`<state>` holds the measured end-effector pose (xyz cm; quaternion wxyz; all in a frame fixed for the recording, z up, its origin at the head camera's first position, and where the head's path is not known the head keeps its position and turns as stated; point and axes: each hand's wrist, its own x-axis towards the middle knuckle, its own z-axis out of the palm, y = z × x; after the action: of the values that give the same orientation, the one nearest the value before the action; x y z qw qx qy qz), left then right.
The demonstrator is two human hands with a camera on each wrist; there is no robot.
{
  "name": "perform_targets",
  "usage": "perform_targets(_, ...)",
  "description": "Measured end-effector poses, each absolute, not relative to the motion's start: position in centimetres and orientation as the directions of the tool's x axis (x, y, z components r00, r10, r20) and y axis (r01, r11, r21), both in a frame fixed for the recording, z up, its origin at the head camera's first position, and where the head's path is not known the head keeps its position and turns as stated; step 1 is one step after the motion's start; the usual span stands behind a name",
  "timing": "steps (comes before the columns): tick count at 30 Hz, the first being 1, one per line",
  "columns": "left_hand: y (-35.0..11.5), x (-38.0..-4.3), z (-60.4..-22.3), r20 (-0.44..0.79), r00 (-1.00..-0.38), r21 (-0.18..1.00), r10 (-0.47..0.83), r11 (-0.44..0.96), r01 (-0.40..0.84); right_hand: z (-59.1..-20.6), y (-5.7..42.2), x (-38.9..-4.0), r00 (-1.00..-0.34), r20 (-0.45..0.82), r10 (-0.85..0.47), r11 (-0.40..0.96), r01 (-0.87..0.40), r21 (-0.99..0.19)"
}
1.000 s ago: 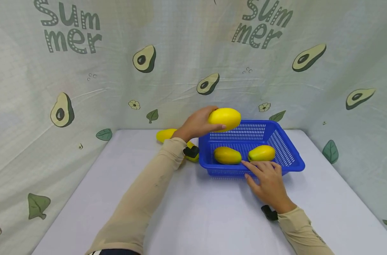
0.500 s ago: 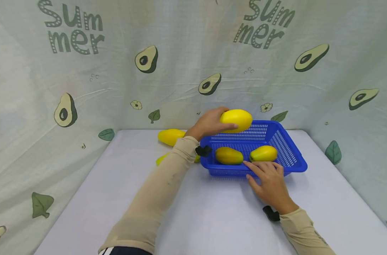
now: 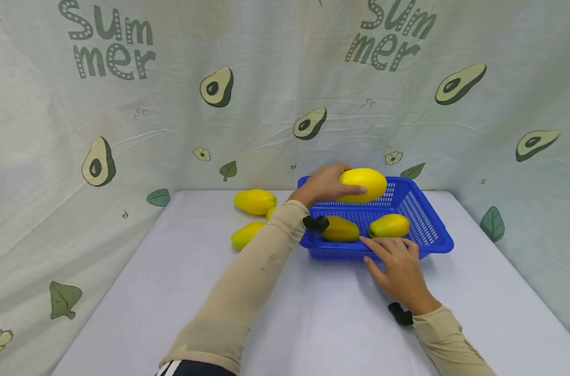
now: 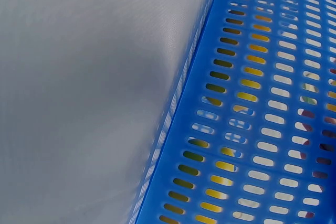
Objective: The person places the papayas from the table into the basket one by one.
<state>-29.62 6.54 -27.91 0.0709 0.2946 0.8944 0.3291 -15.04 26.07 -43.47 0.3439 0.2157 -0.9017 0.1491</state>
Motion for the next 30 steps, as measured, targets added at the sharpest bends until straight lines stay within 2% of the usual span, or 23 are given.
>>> perform_targets(8, 7.3, -29.6, -28.8, 0.041, -0.814, 0.697, 0.579, 0.567, 0.439, -43.5, 26.1, -15.2, -0.671, 0.682, -0.291, 0.862, -0.493, -0.117)
perform_targets(30, 10.3, -28.9, -28.9, 0.059, -0.836, 0.677, 0.546, 0.593, 0.435, -43.6, 26.3, -15.3, -0.645, 0.707, -0.291, 0.849, -0.514, -0.119)
